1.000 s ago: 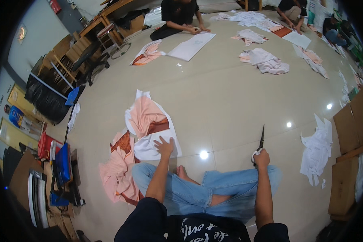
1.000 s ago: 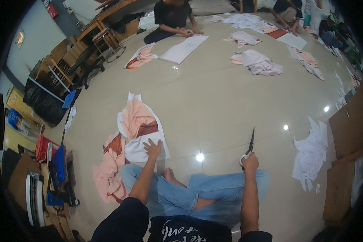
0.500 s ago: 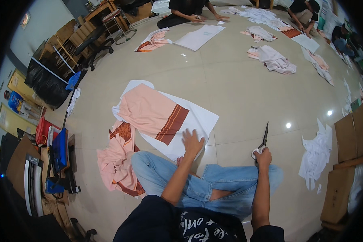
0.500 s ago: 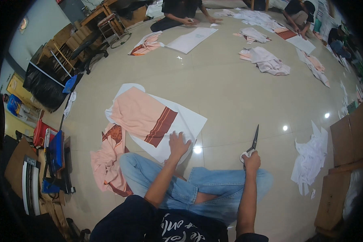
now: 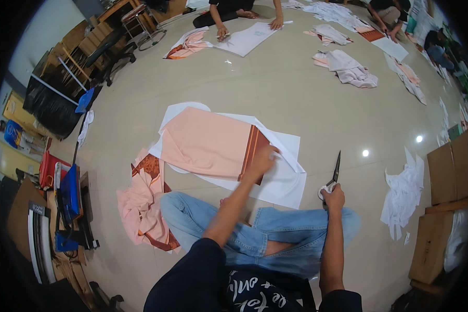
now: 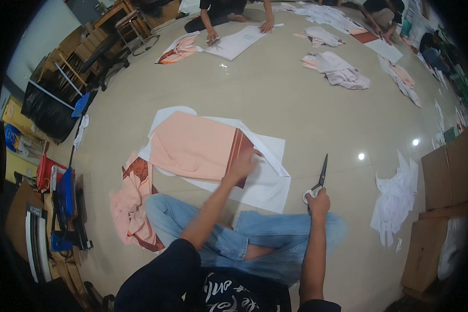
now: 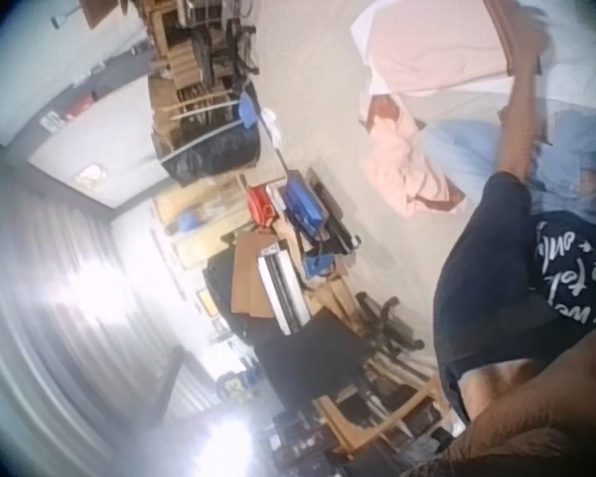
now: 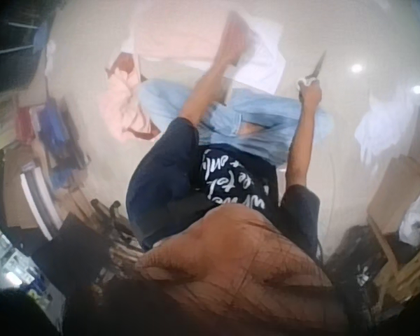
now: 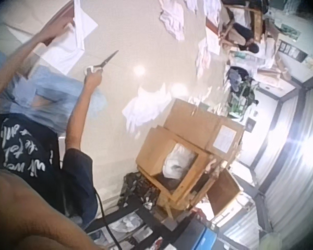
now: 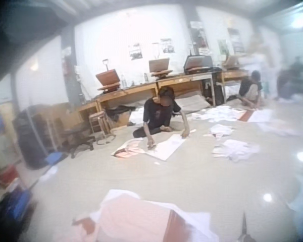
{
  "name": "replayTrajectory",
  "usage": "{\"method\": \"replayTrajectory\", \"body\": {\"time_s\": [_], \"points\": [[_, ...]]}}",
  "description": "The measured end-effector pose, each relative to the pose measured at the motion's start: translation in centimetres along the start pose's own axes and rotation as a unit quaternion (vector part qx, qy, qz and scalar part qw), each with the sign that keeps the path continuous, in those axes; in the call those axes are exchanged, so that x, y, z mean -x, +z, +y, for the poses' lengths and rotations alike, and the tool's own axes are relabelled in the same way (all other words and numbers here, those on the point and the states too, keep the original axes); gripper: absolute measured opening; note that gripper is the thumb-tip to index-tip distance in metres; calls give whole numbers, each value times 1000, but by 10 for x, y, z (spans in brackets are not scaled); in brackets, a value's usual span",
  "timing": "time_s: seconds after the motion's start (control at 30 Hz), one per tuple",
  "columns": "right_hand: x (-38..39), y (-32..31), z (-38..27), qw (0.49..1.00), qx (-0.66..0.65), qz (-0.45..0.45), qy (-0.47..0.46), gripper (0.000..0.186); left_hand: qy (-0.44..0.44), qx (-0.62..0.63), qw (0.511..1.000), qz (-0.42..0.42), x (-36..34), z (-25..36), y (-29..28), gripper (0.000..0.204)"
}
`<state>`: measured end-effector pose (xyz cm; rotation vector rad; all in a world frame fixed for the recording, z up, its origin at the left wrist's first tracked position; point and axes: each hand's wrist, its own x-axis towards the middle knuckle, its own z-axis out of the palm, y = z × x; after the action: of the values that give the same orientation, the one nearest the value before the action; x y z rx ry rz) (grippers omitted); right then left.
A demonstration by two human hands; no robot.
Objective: The person sits on the floor and uses scissors to cut a pink t-shirt along a white paper pattern. They repeatedly adjust the fabric and pattern, cut along the outline, and remove excess fabric pieces, stacking the cut sections on the floor.
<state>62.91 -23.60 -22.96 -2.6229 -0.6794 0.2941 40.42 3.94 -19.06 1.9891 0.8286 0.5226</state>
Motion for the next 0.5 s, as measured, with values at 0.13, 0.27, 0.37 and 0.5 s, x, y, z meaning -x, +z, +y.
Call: {"method": "replayTrajectory", "body": {"time_s": [0.13, 0.27, 0.37, 0.5], "points": [[4, -3, -24, 999, 11, -39, 10, 55, -93, -316, 944, 28, -2, -135, -112, 67], [4, 6, -38, 998, 6, -54, -11, 54, -359, -287, 875, 154, 84, -219, -214, 115], [-3, 2, -23, 999, 26, -40, -6, 53, -508, -190, 811, 220, 117, -199, -194, 112], [1, 10, -31, 999, 22, -41, -22, 53, -389, -260, 830, 304, 116, -178, -174, 101]]}}
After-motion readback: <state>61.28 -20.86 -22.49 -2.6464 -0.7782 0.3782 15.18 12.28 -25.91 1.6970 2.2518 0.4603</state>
